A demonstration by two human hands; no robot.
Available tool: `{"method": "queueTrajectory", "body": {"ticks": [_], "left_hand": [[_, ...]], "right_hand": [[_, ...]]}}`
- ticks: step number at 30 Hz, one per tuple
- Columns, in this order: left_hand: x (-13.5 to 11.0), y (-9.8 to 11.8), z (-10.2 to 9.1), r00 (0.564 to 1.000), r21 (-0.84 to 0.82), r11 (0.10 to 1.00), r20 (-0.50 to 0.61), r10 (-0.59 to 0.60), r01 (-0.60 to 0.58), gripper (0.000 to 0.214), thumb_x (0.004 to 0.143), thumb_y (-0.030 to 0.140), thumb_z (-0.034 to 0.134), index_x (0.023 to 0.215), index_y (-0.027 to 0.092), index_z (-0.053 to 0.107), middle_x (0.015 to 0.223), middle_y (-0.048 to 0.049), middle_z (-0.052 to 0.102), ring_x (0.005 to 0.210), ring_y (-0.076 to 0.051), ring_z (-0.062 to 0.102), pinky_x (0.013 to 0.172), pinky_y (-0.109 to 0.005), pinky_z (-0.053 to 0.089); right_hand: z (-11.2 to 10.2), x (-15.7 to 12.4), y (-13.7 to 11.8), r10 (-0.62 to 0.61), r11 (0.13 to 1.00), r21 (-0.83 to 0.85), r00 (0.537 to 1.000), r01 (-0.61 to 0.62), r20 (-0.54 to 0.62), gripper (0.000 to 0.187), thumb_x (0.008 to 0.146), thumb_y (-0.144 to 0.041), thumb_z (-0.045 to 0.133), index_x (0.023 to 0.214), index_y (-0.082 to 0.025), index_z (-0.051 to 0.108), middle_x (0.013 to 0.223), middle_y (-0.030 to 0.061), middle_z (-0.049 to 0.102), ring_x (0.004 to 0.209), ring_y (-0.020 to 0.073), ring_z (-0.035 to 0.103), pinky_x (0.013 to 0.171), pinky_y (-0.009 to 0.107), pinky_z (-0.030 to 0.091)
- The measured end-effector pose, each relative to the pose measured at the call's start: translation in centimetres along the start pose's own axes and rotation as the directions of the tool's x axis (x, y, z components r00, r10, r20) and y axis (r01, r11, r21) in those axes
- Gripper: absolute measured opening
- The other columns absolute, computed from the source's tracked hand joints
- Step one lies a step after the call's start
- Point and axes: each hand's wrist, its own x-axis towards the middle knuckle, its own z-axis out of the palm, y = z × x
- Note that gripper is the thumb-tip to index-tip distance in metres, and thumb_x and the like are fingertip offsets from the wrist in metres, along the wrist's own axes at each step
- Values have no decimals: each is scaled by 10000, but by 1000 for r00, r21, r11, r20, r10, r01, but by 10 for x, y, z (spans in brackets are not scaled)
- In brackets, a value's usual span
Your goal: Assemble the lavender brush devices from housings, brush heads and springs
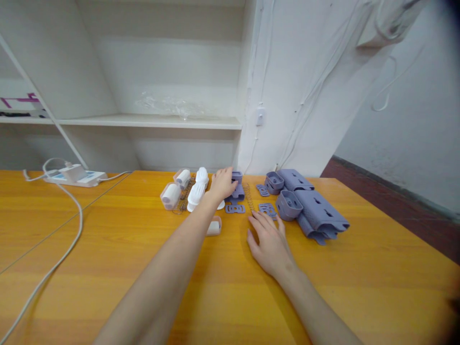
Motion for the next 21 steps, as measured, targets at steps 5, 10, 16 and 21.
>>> {"method": "queueTrajectory", "body": {"ticks": [5, 10, 16, 21], "left_hand": [[-9, 9, -12, 998, 3, 999, -37, 41, -41, 369, 781, 263, 596, 1131, 208, 493, 1138, -90, 561, 1093, -257, 483, 908, -401, 369], [-46, 20, -38, 980, -38, 987, -132, 151, -157, 382, 809, 309, 585, 1156, 210, 458, 1106, -72, 576, 1041, -233, 516, 895, -378, 386], [-114, 14, -76, 957, -112, 956, -135, 255, -271, 383, 807, 272, 597, 1158, 224, 451, 1097, -66, 579, 1039, -238, 525, 894, -388, 405], [-165, -5, -96, 980, -180, 967, -118, 161, -181, 340, 839, 291, 553, 1157, 232, 445, 1118, -75, 553, 1033, -230, 516, 869, -378, 421]], "right_hand": [[0, 1, 0, 15, 1000, -9, 1000, -15, -4, 337, 841, -223, 431, 1147, -184, 567, 1276, 91, 553, 1208, 241, 441, 1066, 514, 163], [1, 0, 1, 15, 1000, -14, 1000, -15, -16, 327, 841, -223, 431, 1134, -187, 572, 1270, 90, 555, 1201, 237, 444, 1061, 504, 175], [2, -1, 1, 0, 1000, -23, 1000, 0, -29, 308, 841, -225, 429, 1107, -195, 580, 1257, 99, 562, 1184, 239, 457, 1048, 504, 191], [3, -2, 1, 6, 999, -31, 1000, -7, -30, 309, 843, -235, 429, 1110, -196, 581, 1256, 94, 562, 1177, 239, 460, 1044, 504, 193]]}}
